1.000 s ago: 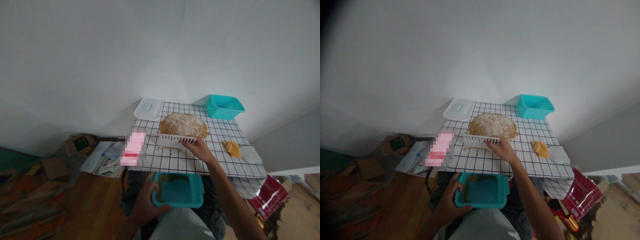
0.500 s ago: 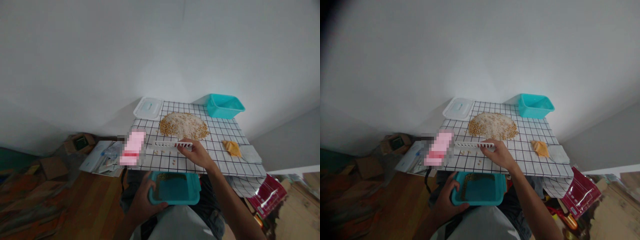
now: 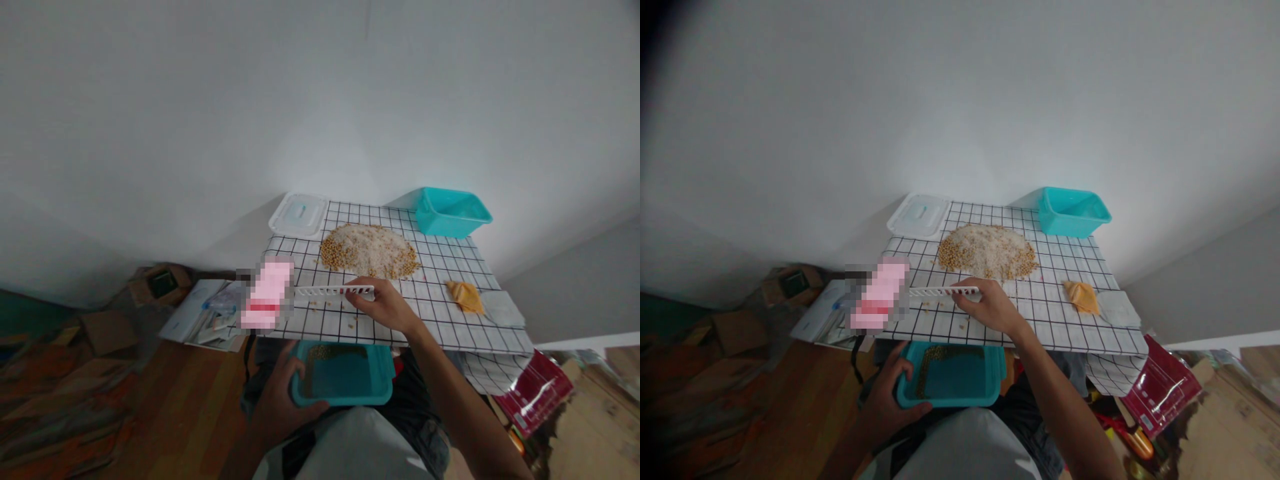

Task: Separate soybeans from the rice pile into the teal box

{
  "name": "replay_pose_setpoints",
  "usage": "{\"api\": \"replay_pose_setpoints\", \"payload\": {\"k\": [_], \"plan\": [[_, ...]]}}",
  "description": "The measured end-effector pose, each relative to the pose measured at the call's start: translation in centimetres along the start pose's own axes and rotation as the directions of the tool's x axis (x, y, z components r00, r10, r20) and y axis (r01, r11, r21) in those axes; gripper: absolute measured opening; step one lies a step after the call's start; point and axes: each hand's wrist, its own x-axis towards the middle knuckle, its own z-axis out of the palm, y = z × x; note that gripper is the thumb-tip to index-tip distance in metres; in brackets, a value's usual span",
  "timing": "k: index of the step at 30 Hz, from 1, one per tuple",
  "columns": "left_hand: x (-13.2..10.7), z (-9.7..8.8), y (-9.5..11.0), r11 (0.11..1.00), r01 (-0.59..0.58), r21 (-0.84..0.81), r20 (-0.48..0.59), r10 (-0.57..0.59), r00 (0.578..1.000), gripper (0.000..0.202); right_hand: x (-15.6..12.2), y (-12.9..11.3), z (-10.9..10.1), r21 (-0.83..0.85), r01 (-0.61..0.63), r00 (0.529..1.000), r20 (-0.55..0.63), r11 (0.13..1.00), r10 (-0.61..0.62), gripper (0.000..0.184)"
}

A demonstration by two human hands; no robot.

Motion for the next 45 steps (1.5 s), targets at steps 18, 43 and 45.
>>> {"api": "replay_pose_setpoints", "payload": {"k": [18, 43, 45], "plan": [[0.1, -0.2, -0.3, 0.999, -0.026, 0.045, 0.018, 0.025, 1.000, 0.047, -0.2, 0.1, -0.3, 0.027, 0.007, 0.999, 0.045, 1.000, -0.008, 0.022], [0.2, -0.4, -0.2, 0.996, -0.035, 0.087, 0.034, 0.032, 0.999, 0.046, -4.1, 0.8, -5.2, -0.043, -0.086, 0.986, -0.146, 0.995, 0.078, 0.020], [0.3, -0.2, -0.1, 0.996, -0.039, 0.074, 0.054, 0.035, 0.998, 0.046, -5.0, 1.3, -6.2, -0.077, -0.124, 0.973, -0.205, 0.989, 0.106, 0.023]]}}
